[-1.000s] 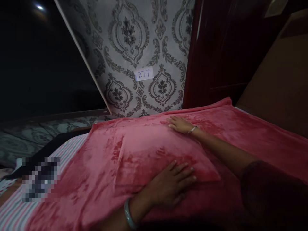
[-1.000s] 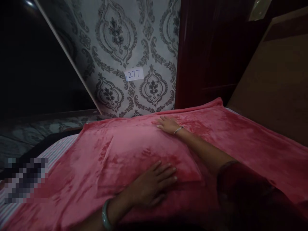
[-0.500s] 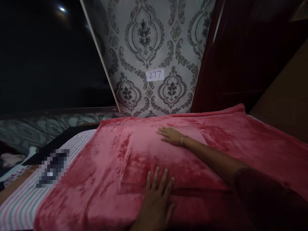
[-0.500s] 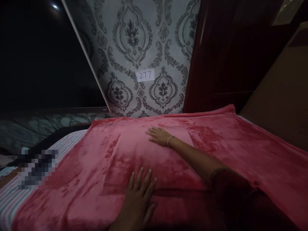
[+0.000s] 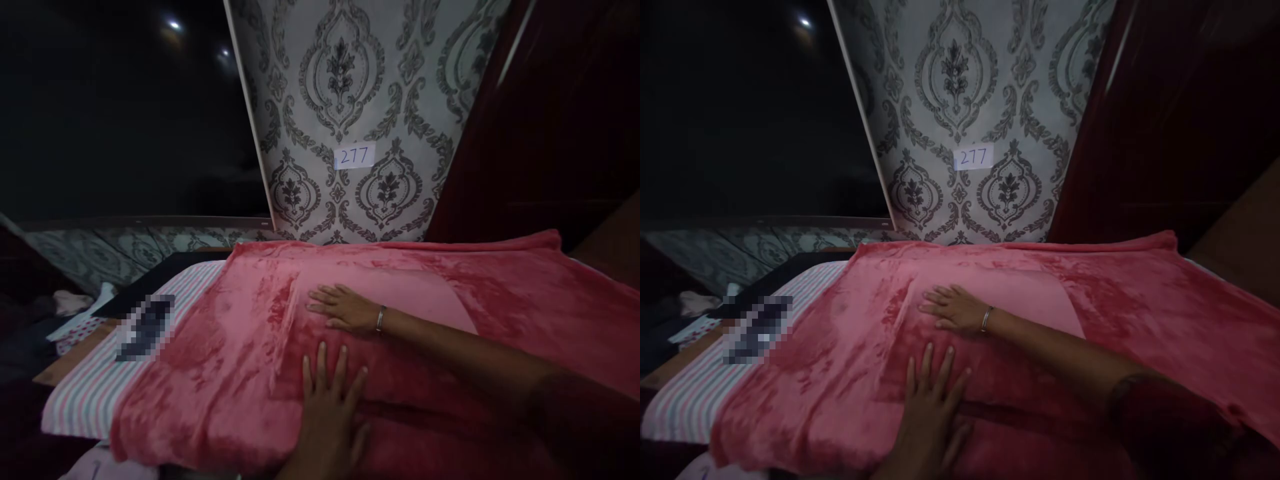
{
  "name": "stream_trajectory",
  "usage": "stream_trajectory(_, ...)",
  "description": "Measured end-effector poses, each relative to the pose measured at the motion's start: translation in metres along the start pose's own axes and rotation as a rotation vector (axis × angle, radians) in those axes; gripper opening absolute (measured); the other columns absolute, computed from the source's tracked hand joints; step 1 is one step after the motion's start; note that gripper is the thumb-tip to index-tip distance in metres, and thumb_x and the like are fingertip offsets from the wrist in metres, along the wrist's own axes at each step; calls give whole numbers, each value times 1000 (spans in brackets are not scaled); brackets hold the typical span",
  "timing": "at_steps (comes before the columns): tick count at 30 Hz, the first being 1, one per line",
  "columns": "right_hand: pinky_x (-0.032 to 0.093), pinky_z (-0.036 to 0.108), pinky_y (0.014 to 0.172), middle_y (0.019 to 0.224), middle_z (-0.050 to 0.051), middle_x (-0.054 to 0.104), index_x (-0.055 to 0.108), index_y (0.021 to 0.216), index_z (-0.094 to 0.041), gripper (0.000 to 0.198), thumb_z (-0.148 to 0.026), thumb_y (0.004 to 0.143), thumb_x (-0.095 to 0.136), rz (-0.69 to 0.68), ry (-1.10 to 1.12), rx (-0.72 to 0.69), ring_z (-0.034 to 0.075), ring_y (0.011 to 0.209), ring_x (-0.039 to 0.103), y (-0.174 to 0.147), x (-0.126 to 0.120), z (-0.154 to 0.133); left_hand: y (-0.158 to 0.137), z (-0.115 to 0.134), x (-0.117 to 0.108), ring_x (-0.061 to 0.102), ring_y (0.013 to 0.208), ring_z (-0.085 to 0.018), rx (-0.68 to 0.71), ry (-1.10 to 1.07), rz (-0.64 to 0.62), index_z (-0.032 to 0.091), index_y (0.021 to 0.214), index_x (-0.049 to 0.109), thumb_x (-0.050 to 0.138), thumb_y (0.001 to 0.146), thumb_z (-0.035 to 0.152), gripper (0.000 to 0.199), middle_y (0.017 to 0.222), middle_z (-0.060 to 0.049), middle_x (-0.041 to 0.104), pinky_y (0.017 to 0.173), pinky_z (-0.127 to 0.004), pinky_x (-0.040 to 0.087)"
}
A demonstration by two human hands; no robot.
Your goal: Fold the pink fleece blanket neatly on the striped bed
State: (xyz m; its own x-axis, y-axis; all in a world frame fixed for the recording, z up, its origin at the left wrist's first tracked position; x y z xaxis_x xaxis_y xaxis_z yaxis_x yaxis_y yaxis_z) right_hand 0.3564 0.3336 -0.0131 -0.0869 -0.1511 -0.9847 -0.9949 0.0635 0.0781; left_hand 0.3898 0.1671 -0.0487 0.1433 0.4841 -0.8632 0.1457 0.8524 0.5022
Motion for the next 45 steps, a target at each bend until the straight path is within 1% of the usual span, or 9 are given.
stream_trajectory(4,18,62,120,167,8,22,31,160,-30,60,-50,104,40,-50,-14,116,31,155,17,25,0,33,-13,-4,19,-7,154,-48,3,2,-88,35,160,27,71,77,42,95,171,-7,12,115,-80,5)
stream_trajectory(9,27,58,118,164,15,29,38,158,-25,58,-46,104,39,-33,-42,528,34,150,30,28,-23,98,-17,-7,26,-3,153,-53,4,-5,-133,34,161,25,67,79,37,92,172,-7,8,111,-83,8)
stream_trajectory(11,24,60,119,165,16,28,39,158,-26,59,-49,104,39,39,-57,545,35,151,27,30,-30,92,-16,-6,24,-4,153,-52,16,4,-127,33,161,26,67,79,38,92,171,-8,10,112,-82,7)
stream_trajectory(17,15,63,120,168,9,20,31,160,-31,65,-59,102,39,11,-2,254,33,155,14,63,0,31,-10,1,8,4,155,-45,-1,57,34,34,156,40,72,75,43,87,169,-7,23,120,-69,-3)
stream_trajectory(23,16,59,122,166,9,29,43,155,-25,54,-48,106,37,79,136,401,33,153,22,91,-6,51,-6,-4,3,12,155,-41,-71,-3,140,35,143,58,75,74,37,72,161,-7,41,122,-66,7)
stream_trajectory(28,21,56,122,161,4,39,45,153,-30,53,-49,103,46,136,185,472,30,152,27,88,-25,57,-2,-9,9,15,155,-42,-34,0,156,36,146,55,74,74,29,75,161,-8,41,121,-67,11)
stream_trajectory(35,25,52,123,166,4,28,44,154,-31,57,-46,100,55,242,199,470,29,152,28,29,-52,25,-4,-24,-17,34,151,-29,31,-39,250,32,161,27,54,88,12,80,164,-9,36,122,-52,26)
stream_trajectory(40,21,60,121,166,13,26,37,158,-25,64,-51,101,51,197,55,439,33,153,24,-49,-66,-10,33,-77,-57,47,142,-29,3,-3,269,26,144,56,45,96,24,50,144,-12,61,123,-53,23)
stream_trajectory(45,25,65,118,166,14,26,37,158,-27,60,-51,103,43,327,-52,683,36,153,22,-157,-53,-3,56,-134,-29,30,150,-41,-273,-35,48,16,144,56,46,97,40,54,159,-21,40,116,-67,30)
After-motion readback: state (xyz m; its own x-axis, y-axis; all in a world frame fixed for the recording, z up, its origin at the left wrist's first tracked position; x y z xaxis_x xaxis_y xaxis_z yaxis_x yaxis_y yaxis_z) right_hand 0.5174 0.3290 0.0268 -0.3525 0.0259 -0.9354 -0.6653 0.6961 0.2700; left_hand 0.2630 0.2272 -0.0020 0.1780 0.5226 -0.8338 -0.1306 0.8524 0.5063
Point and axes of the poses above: each hand's wrist, its own y-axis towards the middle knuckle, its own x-axis out of the palm, z = x × y, the point moved 9 cm from there along y, towards the middle knuckle
